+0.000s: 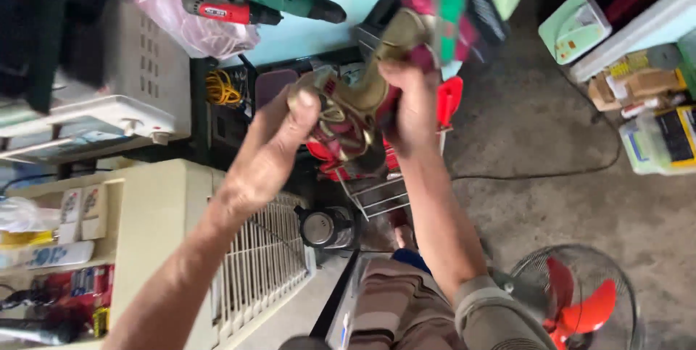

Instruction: A person uses a cordless power drill to drill a hole into a small green circuit board at an electronics repair bench.

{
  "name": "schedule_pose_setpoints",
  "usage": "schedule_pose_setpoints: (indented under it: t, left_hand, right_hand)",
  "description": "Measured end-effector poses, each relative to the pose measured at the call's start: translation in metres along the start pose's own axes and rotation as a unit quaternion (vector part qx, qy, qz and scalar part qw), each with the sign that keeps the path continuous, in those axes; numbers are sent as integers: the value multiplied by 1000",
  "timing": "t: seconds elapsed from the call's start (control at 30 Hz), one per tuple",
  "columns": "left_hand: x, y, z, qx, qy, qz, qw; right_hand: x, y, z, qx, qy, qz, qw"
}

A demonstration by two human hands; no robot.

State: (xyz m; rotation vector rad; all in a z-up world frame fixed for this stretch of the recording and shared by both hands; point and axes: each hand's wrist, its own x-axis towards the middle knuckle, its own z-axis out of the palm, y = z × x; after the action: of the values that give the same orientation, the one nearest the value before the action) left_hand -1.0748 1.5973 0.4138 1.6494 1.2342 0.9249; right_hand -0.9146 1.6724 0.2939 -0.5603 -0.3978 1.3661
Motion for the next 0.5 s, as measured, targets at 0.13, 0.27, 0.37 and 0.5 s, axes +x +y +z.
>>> schedule_pose_setpoints:
  t: [0.13, 0.27, 0.37, 0.5]
  left_hand:
    - [-63, -6, 23, -11, -28, -96, 995]
    - [-122, 1, 58, -41, -19, -160, 986]
    - [-177, -7, 97, -38, 48, -90, 994]
    - [-228, 43, 118, 66, 17, 144, 987]
  right_hand:
    - [-64, -13, -4, -8, 28, 71, 997]
    - [-147, -6, -36, -32, 29, 16, 999]
    - [-208, -5, -71, 5, 58, -9, 998]
    - [-262, -13, -123, 104, -77, -105, 986]
